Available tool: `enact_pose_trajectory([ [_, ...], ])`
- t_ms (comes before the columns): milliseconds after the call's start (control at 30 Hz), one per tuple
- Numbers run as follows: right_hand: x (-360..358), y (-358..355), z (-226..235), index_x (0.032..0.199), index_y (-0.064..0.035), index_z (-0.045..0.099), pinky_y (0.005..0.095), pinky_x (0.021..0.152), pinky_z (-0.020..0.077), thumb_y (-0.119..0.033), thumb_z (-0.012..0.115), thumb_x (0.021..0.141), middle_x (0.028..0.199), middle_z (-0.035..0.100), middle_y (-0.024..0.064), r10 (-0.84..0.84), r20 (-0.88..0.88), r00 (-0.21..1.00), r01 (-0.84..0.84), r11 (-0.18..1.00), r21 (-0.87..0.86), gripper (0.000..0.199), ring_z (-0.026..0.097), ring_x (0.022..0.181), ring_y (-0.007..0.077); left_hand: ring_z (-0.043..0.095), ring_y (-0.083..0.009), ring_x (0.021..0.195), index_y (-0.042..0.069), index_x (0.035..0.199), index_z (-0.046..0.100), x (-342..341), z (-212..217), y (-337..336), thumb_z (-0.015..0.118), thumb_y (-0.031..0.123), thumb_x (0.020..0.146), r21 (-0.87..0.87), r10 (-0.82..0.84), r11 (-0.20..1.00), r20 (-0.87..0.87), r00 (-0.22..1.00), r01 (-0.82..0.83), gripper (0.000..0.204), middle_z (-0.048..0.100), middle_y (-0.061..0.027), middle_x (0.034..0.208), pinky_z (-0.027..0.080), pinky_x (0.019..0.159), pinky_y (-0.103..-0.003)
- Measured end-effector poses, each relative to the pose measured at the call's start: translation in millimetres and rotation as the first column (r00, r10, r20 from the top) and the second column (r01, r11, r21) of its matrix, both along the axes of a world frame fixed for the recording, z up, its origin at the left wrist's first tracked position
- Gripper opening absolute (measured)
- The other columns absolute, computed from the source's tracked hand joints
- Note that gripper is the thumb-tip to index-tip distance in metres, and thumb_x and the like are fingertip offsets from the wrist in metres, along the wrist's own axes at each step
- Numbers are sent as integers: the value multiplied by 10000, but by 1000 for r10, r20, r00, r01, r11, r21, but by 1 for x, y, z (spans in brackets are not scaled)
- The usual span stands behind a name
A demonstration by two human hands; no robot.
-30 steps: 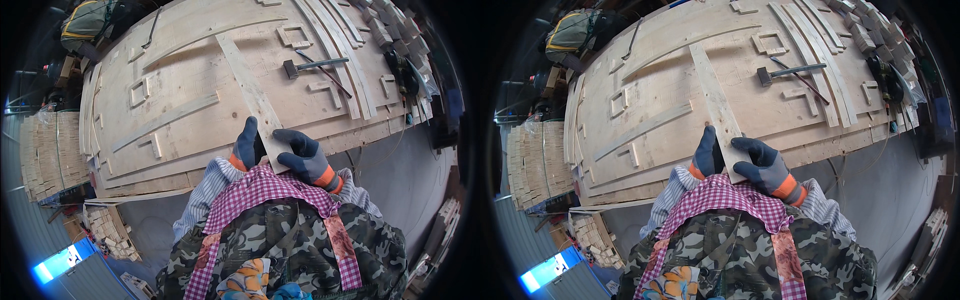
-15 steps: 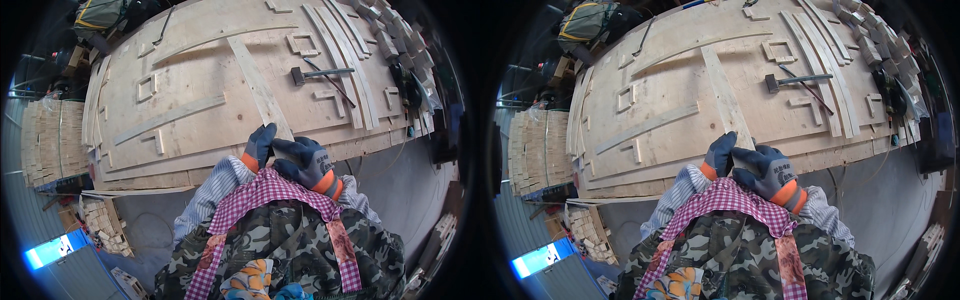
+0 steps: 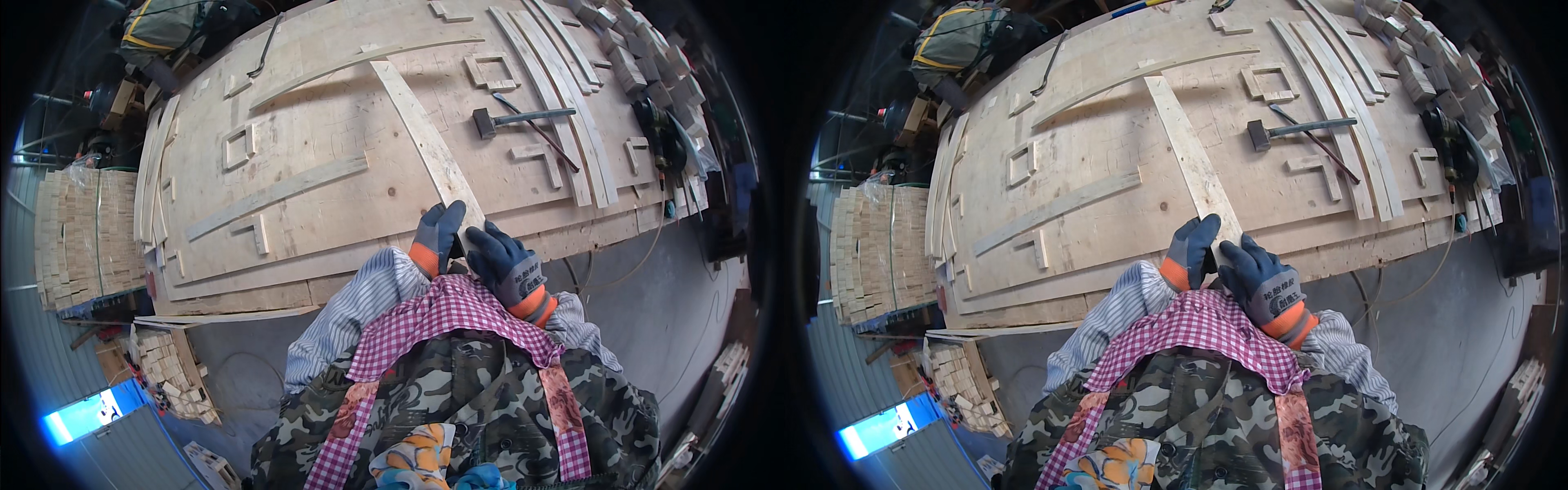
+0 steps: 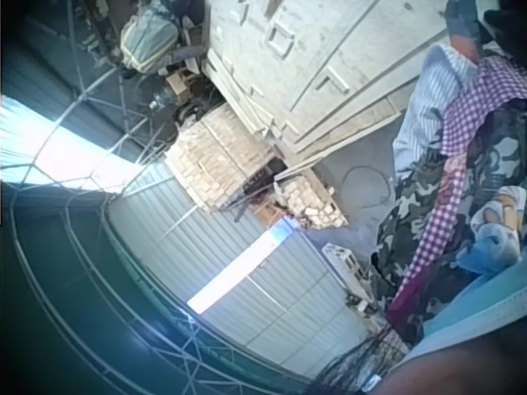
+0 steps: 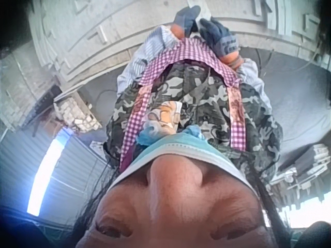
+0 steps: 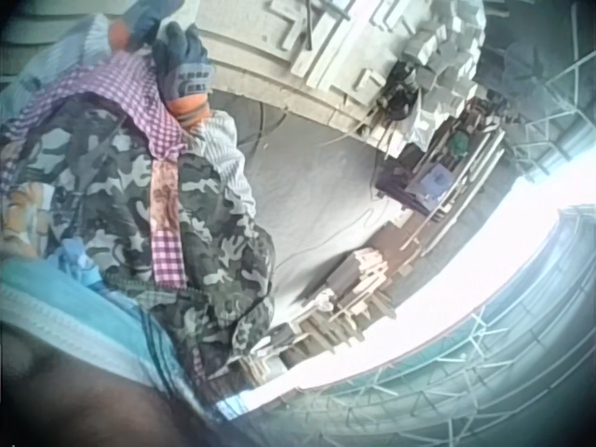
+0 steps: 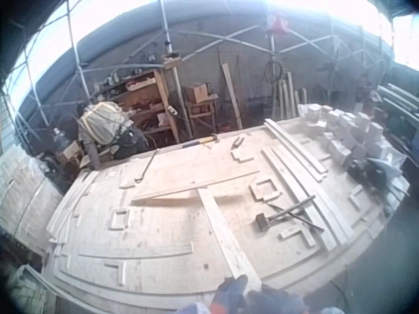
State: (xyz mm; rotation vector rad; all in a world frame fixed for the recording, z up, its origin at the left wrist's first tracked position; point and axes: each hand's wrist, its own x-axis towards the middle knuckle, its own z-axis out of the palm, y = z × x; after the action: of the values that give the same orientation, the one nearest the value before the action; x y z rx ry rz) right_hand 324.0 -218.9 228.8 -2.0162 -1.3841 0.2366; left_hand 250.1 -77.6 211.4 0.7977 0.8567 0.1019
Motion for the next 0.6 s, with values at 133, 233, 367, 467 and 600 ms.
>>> enact_pose_trajectory([
  [133, -8, 0, -3, 1204, -98, 484, 430, 732, 479, -238, 609, 798, 1125, 552, 192, -59, -14, 998, 58, 995, -83, 448, 581, 908, 343, 578, -148, 581, 27, 1047, 525, 0, 3, 0, 485, 352, 880, -89, 13, 996, 25, 1000, -11, 368, 609, -83, 804, 442, 459, -241],
  [233, -9, 3, 2, 1220, -95, 469, 430, 739, 481, -244, 613, 795, 1133, 554, 182, -81, -50, 995, 74, 989, -127, 473, 583, 909, 336, 603, -176, 641, 17, 1060, 518, 0, 2, 1, 475, 335, 887, -101, 27, 994, -39, 999, -31, 364, 613, -93, 843, 482, 514, -266],
  [367, 0, 4, 13, 1243, -85, 451, 427, 748, 483, -280, 629, 782, 1132, 556, 182, -28, -127, 992, 15, 995, -96, 531, 589, 907, 330, 621, -228, 775, 19, 1110, 496, -1, -2, 1, 463, 322, 894, -163, 46, 986, 23, 999, -41, 373, 607, -118, 931, 525, 635, -330],
  [467, 4, 7, 18, 1261, -53, 429, 397, 779, 484, -266, 721, 706, 1091, 566, 193, 22, -250, 968, -31, 999, -33, 662, 582, 940, 334, 613, -268, 870, 22, 1179, 454, -5, -1, 2, 468, 329, 894, -247, 62, 968, 35, 997, -51, 419, 585, -150, 1032, 527, 723, -394],
  [600, 4, 6, 21, 1346, -71, 317, 375, 879, 441, -149, 750, 666, 1163, 520, 160, 15, -741, 671, 193, 962, 194, 809, 530, 1058, 269, 589, -265, 962, 25, 1198, 447, -6, 1, 3, 474, 342, 898, -251, 53, 968, 177, 983, -7, 437, 560, -145, 1113, 487, 823, -412],
])
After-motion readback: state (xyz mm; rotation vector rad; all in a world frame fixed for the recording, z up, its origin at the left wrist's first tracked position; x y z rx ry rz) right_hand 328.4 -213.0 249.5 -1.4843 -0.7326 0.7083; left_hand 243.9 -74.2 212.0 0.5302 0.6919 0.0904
